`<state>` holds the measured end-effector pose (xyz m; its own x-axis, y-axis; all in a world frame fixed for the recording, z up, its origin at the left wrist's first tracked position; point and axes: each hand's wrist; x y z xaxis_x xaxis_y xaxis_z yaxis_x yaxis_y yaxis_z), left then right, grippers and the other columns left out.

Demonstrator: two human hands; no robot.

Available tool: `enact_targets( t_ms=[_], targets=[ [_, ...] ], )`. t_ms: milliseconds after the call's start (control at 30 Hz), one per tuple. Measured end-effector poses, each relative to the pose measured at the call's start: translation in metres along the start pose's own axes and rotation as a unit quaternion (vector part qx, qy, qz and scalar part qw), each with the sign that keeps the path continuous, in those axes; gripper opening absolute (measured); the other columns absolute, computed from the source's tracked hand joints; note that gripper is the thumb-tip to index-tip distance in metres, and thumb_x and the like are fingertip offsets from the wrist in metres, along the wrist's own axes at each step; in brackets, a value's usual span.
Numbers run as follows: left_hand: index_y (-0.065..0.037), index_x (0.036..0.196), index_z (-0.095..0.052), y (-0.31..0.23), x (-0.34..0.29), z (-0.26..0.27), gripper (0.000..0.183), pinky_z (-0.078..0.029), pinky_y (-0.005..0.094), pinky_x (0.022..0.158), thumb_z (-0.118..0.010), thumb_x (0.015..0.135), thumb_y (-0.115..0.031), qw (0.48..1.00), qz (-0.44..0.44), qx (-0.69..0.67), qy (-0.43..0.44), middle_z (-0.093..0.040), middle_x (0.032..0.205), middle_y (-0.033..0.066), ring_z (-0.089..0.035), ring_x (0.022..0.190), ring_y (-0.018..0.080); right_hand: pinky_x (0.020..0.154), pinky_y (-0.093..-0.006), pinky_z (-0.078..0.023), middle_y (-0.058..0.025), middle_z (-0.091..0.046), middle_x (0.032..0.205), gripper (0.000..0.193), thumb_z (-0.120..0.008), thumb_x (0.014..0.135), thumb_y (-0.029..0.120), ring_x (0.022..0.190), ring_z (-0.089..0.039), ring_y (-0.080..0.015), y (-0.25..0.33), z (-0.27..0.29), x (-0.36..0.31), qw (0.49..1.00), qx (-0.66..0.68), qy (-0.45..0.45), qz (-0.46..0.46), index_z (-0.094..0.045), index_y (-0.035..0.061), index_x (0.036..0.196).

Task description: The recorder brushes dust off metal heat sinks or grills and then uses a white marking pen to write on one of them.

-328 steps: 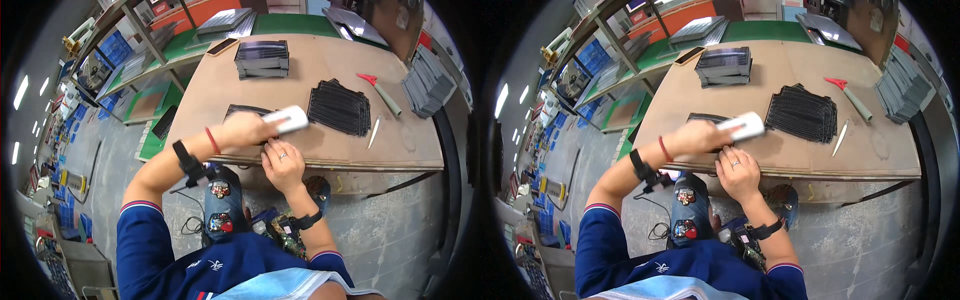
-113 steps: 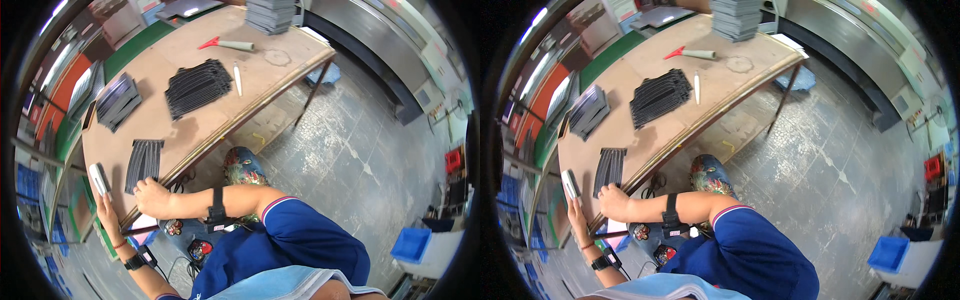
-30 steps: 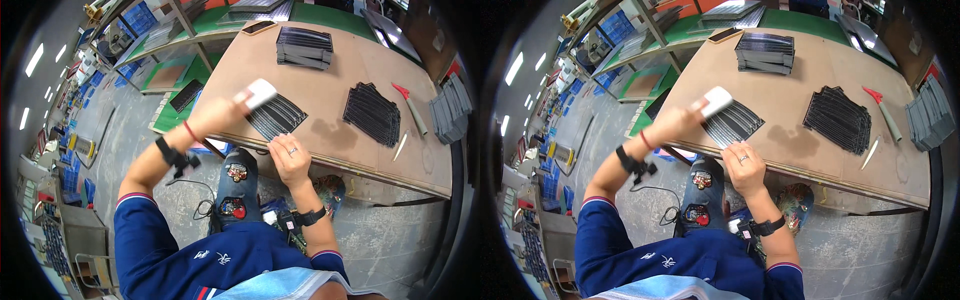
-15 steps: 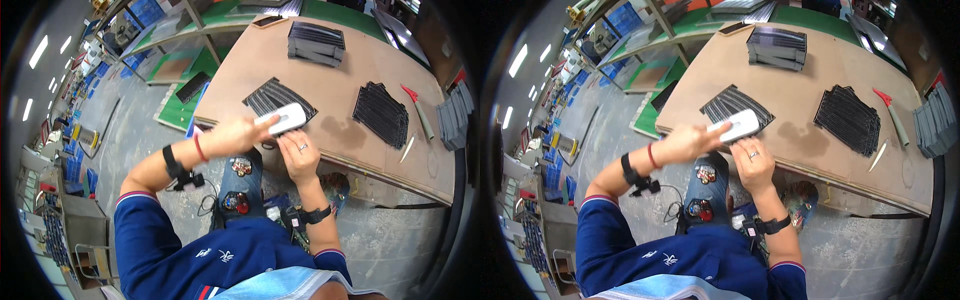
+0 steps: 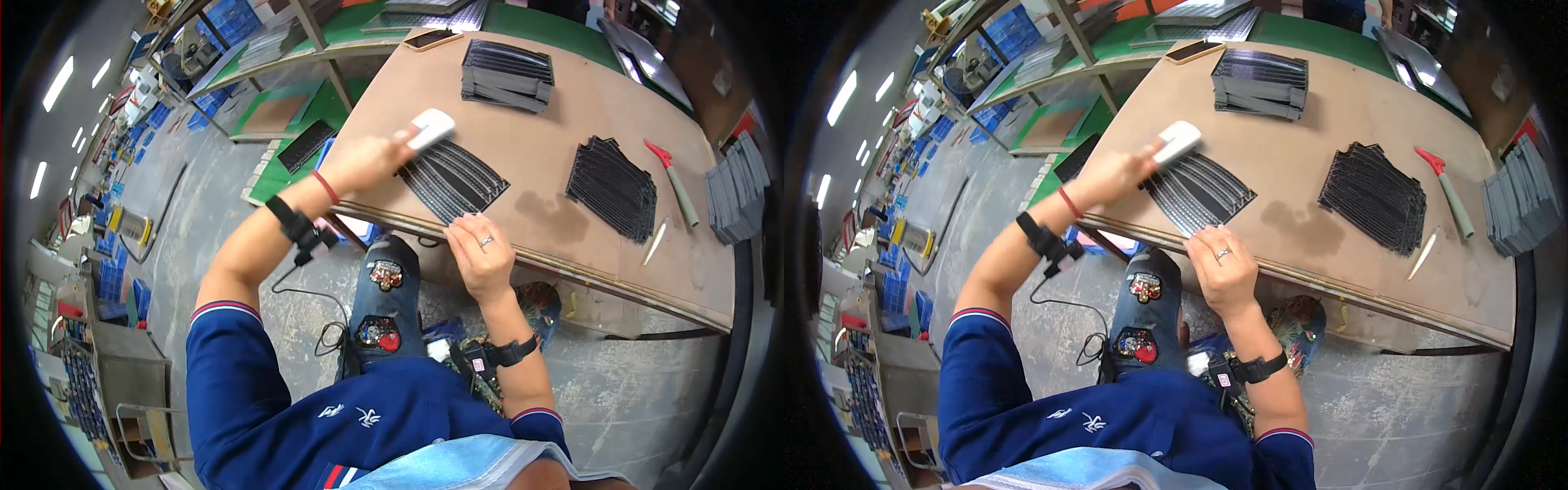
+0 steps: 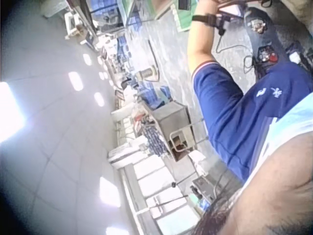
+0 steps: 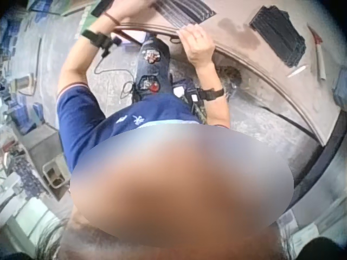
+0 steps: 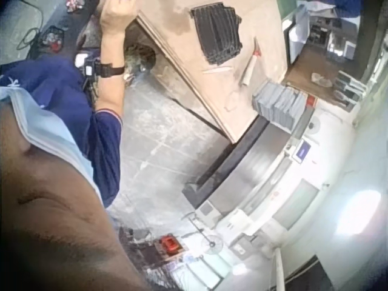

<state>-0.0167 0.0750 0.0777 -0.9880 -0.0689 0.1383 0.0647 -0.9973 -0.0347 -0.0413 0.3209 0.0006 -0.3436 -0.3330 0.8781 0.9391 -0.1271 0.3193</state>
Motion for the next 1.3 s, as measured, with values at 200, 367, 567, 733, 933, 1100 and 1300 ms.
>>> enact_targets(
  t_ms=[200,367,567,733,933,1100,1300],
  targets=[
    [-0.013,0.14,-0.042,-0.021,0.005,-0.005,0.051,-0.048,0.0462,0.052,-0.051,0.094,-0.034,0.992,-0.122,0.028,0.029,-0.057,0.058,0.0193,-0.062,0.054,0.0349,0.079,-0.0384,-0.054,-0.008,-0.066,0.083,0.012,-0.073,0.071,0.005,0.083,-0.065,-0.0263,-0.002,-0.008,-0.002,1.0,0.004,-0.008,-0.01,-0.066,0.0032,0.08],
    [-0.017,0.139,-0.042,-0.024,0.019,0.0,0.048,-0.05,0.048,0.056,-0.044,0.096,-0.04,0.996,-0.082,-0.01,0.019,-0.063,0.067,0.0206,-0.064,0.061,0.0364,0.079,-0.0378,-0.054,-0.0079,-0.065,0.083,0.011,-0.072,0.071,0.005,0.082,-0.065,-0.0259,0.001,0.003,-0.001,1.0,-0.012,-0.008,0.0,-0.066,0.0035,0.08],
    [-0.013,0.133,-0.047,0.013,0.024,-0.013,0.042,-0.049,0.0479,0.053,-0.046,0.096,-0.034,0.997,-0.063,0.036,0.019,-0.062,0.065,0.0197,-0.063,0.059,0.0372,0.079,-0.0384,-0.053,-0.008,-0.066,0.084,0.011,-0.072,0.071,0.006,0.084,-0.065,-0.0265,0.0,-0.007,-0.004,1.0,0.001,-0.014,-0.009,-0.066,0.0042,0.08],
    [-0.02,0.143,-0.036,-0.064,0.0,0.021,0.053,-0.051,0.0479,0.061,-0.047,0.095,-0.041,0.985,-0.148,0.026,0.086,-0.063,0.068,0.019,-0.064,0.064,0.0376,0.079,-0.0384,-0.053,-0.0075,-0.066,0.084,0.012,-0.072,0.071,0.006,0.084,-0.065,-0.026,-0.001,0.0,-0.004,1.0,-0.024,0.001,-0.016,-0.066,0.0043,0.081],
    [-0.007,0.124,-0.05,0.036,0.024,-0.003,0.039,-0.05,0.0469,0.055,-0.046,0.096,-0.034,0.997,-0.014,0.064,-0.039,-0.064,0.067,0.0188,-0.063,0.061,0.0371,0.078,-0.0378,-0.054,-0.0072,-0.065,0.084,0.012,-0.073,0.07,0.006,0.084,-0.065,-0.0252,0.005,-0.004,-0.003,1.0,0.007,-0.008,-0.006,-0.066,0.004,0.08],
    [-0.018,0.137,-0.046,-0.062,-0.032,0.005,0.048,-0.049,0.0462,0.049,-0.049,0.094,-0.038,0.983,-0.178,-0.037,0.022,-0.06,0.061,0.0178,-0.061,0.053,0.0358,0.079,-0.038,-0.054,-0.0076,-0.065,0.084,0.011,-0.072,0.071,0.007,0.084,-0.065,-0.0254,0.0,-0.004,-0.006,1.0,-0.007,-0.005,-0.014,-0.066,0.0037,0.08],
    [-0.015,0.136,-0.044,0.026,-0.007,0.003,0.046,-0.05,0.0491,0.055,-0.046,0.096,-0.037,0.997,0.041,0.049,-0.042,-0.065,0.073,0.0218,-0.064,0.062,0.037,0.078,-0.0379,-0.054,-0.0082,-0.066,0.084,0.01,-0.072,0.072,0.007,0.084,-0.065,-0.0266,0.002,-0.003,-0.001,1.0,0.01,-0.008,-0.01,-0.066,0.0036,0.08]
  ],
)
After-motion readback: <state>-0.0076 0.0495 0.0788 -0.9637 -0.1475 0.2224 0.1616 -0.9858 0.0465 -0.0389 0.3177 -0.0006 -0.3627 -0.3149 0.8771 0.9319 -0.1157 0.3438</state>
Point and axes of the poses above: each hand's wrist, its own x-axis towards the middle knuckle, its own z-axis out of the back of the hand, y = z × x
